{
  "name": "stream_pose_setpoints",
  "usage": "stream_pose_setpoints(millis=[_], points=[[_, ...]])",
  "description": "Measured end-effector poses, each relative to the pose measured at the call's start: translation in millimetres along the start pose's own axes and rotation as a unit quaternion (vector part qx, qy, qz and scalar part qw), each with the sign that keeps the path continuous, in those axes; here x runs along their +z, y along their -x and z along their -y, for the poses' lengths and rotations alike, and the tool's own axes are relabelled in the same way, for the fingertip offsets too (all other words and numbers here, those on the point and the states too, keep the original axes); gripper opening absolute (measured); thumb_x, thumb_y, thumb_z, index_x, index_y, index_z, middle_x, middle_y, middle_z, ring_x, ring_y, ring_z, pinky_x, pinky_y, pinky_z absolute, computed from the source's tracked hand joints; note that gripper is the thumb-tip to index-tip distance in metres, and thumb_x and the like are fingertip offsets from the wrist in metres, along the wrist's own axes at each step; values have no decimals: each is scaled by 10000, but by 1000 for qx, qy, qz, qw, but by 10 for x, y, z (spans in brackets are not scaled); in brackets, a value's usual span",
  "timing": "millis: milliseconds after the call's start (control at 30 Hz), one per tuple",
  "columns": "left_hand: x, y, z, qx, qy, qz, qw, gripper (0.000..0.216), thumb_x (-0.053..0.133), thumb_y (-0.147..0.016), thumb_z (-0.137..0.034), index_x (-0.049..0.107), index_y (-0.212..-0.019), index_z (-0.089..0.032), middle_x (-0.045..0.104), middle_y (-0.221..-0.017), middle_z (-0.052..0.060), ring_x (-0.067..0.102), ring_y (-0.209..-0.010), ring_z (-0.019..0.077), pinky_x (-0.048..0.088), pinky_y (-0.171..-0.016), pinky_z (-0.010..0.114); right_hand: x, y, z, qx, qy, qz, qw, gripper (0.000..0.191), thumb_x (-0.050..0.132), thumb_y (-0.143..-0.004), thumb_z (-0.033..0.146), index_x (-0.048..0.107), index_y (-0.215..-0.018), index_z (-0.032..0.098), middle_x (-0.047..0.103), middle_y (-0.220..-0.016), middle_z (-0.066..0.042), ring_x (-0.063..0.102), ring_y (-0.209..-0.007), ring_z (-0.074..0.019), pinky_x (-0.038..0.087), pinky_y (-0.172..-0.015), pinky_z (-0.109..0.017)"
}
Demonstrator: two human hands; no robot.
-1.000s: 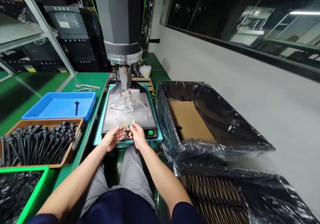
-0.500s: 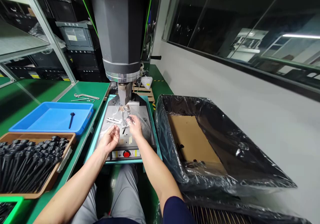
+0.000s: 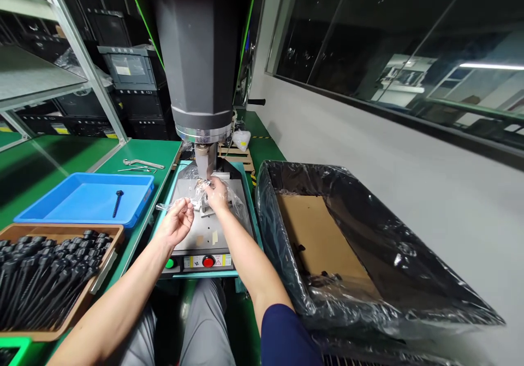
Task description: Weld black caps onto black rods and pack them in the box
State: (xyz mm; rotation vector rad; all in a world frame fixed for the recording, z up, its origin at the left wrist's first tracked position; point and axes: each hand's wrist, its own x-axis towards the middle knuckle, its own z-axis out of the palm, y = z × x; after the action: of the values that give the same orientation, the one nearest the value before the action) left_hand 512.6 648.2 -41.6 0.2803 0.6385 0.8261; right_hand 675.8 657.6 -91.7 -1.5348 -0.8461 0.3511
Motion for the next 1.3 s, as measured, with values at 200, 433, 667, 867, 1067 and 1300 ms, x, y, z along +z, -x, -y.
stream_pose_setpoints(millis=[200,433,667,867,1067,1300], points=[[-23,-11,-77,14,-13,5,1000,114,650,-829,-36,633,-760,-126,658,-735,-12,635,-589,51,546,-544,123,-35,-115,-18,35,-30,57,997,406,694,-688,417,651,-1017,184,702,-1015,-62,637,-944,-243,484,-892,-371],[-90,-51,-98,8,-6,-9,1000,114,637,-837,-30,634,-778,-127,673,-725,-6,653,-611,58,560,-585,131,-69,-150,-33,29,-46,86,995,292,632,-724,399,687,-901,173,713,-938,-57,638,-895,-231,488,-850,-347],[-139,-40,-48,14,-14,-9,1000,107,644,-831,-34,627,-785,-129,667,-706,-5,650,-586,63,561,-560,141,50,-116,-22,84,-62,36,994,362,714,-645,429,635,-889,174,691,-928,-60,627,-853,-227,494,-832,-354],[-225,-1,-6,20,-34,-21,999,123,705,-779,-41,630,-816,-132,688,-734,4,666,-612,74,559,-563,147,-29,15,-108,109,-131,27,985,481,740,-646,346,636,-1100,224,663,-1182,-76,615,-1088,-240,464,-965,-381],[-490,145,154,58,-112,7,992,211,799,-688,-99,623,-799,-138,728,-934,39,672,-673,75,549,-587,166,-344,213,-231,123,-118,11,985,452,695,-714,331,653,-1150,223,616,-1274,-112,549,-1228,-284,450,-1001,-452],[-906,373,412,51,-118,-22,991,311,860,-611,-130,597,-776,-139,736,-997,80,698,-722,119,567,-611,202,-672,556,-344,0,62,30,998,343,712,-721,359,717,-1033,215,472,-1430,-114,392,-1380,-308,308,-1143,-445]])
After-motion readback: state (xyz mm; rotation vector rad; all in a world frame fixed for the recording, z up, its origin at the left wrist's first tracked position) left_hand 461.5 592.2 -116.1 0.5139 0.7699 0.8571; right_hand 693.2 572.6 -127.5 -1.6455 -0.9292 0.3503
